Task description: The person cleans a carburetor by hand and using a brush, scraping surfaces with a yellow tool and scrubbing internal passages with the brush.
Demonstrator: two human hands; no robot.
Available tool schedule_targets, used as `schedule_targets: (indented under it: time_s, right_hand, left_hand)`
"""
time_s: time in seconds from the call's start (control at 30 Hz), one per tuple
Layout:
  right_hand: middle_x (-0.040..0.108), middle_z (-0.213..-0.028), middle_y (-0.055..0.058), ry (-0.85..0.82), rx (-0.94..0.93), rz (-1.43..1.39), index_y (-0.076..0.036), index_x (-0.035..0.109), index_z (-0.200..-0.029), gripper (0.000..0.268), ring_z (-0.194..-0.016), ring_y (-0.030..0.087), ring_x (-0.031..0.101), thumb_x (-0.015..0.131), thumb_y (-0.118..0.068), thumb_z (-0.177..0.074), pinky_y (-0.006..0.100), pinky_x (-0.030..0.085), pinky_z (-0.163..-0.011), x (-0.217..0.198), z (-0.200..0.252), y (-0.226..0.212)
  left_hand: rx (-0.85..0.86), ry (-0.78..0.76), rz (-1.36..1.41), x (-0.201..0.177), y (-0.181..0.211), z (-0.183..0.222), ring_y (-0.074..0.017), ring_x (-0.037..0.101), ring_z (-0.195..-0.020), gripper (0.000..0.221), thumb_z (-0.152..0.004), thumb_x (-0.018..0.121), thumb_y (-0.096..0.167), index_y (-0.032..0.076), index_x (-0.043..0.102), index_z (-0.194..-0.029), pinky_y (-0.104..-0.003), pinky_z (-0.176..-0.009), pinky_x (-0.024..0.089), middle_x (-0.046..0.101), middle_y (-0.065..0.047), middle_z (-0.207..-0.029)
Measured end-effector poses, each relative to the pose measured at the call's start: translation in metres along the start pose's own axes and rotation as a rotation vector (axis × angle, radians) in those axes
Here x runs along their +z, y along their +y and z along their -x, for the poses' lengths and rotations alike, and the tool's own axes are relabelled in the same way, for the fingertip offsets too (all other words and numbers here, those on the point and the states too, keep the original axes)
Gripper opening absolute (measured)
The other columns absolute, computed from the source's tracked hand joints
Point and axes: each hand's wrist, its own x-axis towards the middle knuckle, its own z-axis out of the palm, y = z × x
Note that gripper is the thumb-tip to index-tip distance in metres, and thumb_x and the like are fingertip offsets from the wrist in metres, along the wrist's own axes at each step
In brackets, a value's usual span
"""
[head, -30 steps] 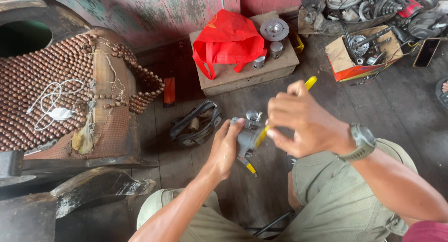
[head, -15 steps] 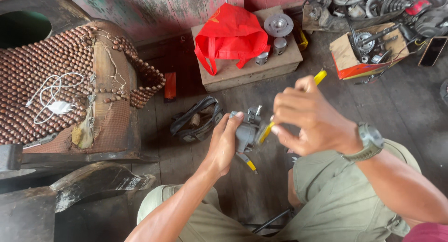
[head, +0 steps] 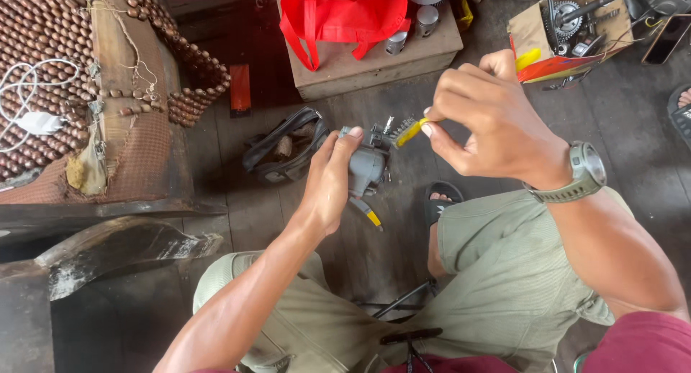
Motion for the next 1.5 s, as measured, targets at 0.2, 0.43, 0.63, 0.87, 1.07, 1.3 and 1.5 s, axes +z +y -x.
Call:
schedule_targets:
  time_s: [0.2, 0.43, 0.63, 0.87, 1.07, 1.3, 1.5]
  right_hand:
    - [0.057, -0.088, 0.002, 0.002, -0.102, -0.216, -0.012, 0.060, -0.087, 0.013, -0.071, 0.021, 0.052, 0.065, -0.016, -0.098, 0.041, 0.025, -0.086, -0.004, -0.009, -0.030]
    - [0.065, -0.087, -0.003, 0.052, -0.073, -0.167, -0.014, 0.063, -0.086, 0.010, -0.079, 0.019, 0.060, 0.069, -0.015, -0.094, 0.045, 0.027, -0.089, -0.005, -0.011, -0.027]
    - [0.056, -0.086, 0.001, 0.031, -0.085, -0.014, -0.012, 0.058, -0.084, 0.015, -0.073, 0.021, 0.051, 0.070, -0.010, -0.093, 0.043, 0.025, -0.085, -0.005, -0.007, -0.022]
    - [0.062, -0.088, 0.002, 0.057, -0.052, 0.035, -0.011, 0.061, -0.083, 0.017, -0.075, 0.020, 0.055, 0.068, -0.012, -0.098, 0.041, 0.028, -0.087, -0.002, 0.000, -0.008]
    - [0.068, -0.093, 0.012, 0.146, 0.038, -0.156, 0.000, 0.062, -0.098, 0.008, -0.081, 0.028, 0.063, 0.069, -0.003, -0.098, 0.039, 0.044, -0.073, -0.005, 0.000, -0.015]
    - [0.060, -0.077, 0.006, 0.073, 0.079, -0.253, -0.010, 0.065, -0.097, 0.007, -0.057, 0.026, 0.057, 0.069, -0.007, -0.091, 0.040, 0.051, -0.059, 0.011, -0.001, -0.013]
    - [0.061, -0.075, 0.005, 0.033, 0.117, -0.350, -0.010, 0.064, -0.097, 0.008, -0.056, 0.023, 0.057, 0.067, -0.005, -0.092, 0.037, 0.053, -0.060, 0.012, -0.004, -0.018]
  left_hand:
    - [0.205, -0.055, 0.071, -0.003, -0.012, -0.008, -0.0144, 0.041, -0.068, 0.033, -0.093, 0.051, 0.045, 0.015, 0.044, -0.081, -0.032, -0.059, 0.037, 0.043, 0.000, -0.076]
    - [0.059, -0.015, 0.043, -0.002, -0.006, -0.004, -0.0157, 0.053, -0.091, 0.091, -0.077, 0.048, 0.056, 0.012, 0.042, -0.156, -0.033, -0.076, 0.045, 0.057, -0.002, -0.105]
    - [0.273, -0.021, 0.003, -0.001, -0.013, -0.010, -0.0144, 0.050, -0.078, 0.036, -0.087, 0.055, 0.046, 0.011, 0.057, -0.093, -0.029, -0.072, 0.044, 0.060, -0.003, -0.087]
    - [0.219, -0.066, -0.013, -0.004, -0.016, -0.014, -0.0175, 0.043, -0.112, 0.061, -0.080, 0.054, 0.053, 0.011, 0.043, -0.123, -0.035, -0.093, 0.037, 0.045, -0.004, -0.122]
    - [0.232, -0.096, -0.009, -0.008, -0.006, 0.001, -0.0140, 0.038, -0.123, 0.065, -0.078, 0.048, 0.058, 0.016, 0.041, -0.129, -0.038, -0.106, 0.031, 0.044, 0.001, -0.132]
    - [0.401, -0.068, -0.025, -0.017, -0.028, -0.014, -0.0370, 0.050, -0.131, 0.066, -0.094, 0.045, 0.061, 0.006, 0.062, -0.125, -0.056, -0.112, 0.041, 0.054, -0.027, -0.130]
    - [0.362, -0.109, -0.098, -0.011, -0.008, 0.006, -0.0491, 0.034, -0.147, 0.090, -0.090, 0.042, 0.067, 0.000, 0.044, -0.149, -0.061, -0.118, 0.030, 0.037, -0.034, -0.154]
